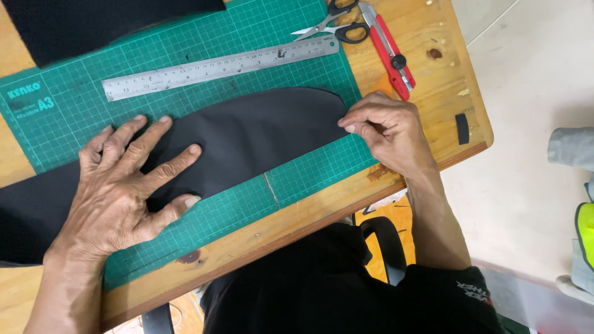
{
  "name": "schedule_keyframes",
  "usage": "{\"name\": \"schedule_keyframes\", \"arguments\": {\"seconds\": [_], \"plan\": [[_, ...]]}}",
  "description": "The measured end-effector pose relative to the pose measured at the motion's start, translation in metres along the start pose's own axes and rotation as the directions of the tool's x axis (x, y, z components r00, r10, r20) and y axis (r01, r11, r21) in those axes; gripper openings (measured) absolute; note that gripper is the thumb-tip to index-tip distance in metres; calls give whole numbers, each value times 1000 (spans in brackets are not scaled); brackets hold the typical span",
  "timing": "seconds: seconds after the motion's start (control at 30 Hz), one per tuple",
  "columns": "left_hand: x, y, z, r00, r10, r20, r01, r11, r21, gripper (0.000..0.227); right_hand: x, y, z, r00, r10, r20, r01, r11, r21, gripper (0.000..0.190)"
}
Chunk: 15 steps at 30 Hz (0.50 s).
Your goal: The person uses a metal ruler and a red utility knife to cut a strip of black fabric on a green cutting mat. They measure and cut the fabric into smaller rectangular pieces, then fold the edges of the cut pieces.
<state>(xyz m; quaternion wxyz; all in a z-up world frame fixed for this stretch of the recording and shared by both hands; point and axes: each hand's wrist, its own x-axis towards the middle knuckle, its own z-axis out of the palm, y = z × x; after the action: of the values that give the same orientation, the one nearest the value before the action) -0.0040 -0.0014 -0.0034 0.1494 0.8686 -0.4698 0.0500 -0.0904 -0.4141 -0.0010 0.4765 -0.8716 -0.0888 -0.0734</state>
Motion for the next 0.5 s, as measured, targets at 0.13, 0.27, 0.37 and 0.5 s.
{"name": "schedule_keyframes", "arguments": {"seconds": [0.13,0.27,0.37,0.5], "plan": [[1,0,0,1000,6,-5,-6,1000,1,61,-1,2,0,1000,1,1,-1,1000,7,19],[1,0,0,1000,10,-5,-10,1000,-2,62,-1,1,1,1000,-2,-10,2,1000,0,20],[1,0,0,1000,7,-2,-7,1000,-3,63,-1,2,1,1000,1,-11,-1,1000,16,20],[3,0,-1,1000,19,-13,-19,1000,2,62,-1,4,0,1000,-6,-3,6,999,33,21]]}}
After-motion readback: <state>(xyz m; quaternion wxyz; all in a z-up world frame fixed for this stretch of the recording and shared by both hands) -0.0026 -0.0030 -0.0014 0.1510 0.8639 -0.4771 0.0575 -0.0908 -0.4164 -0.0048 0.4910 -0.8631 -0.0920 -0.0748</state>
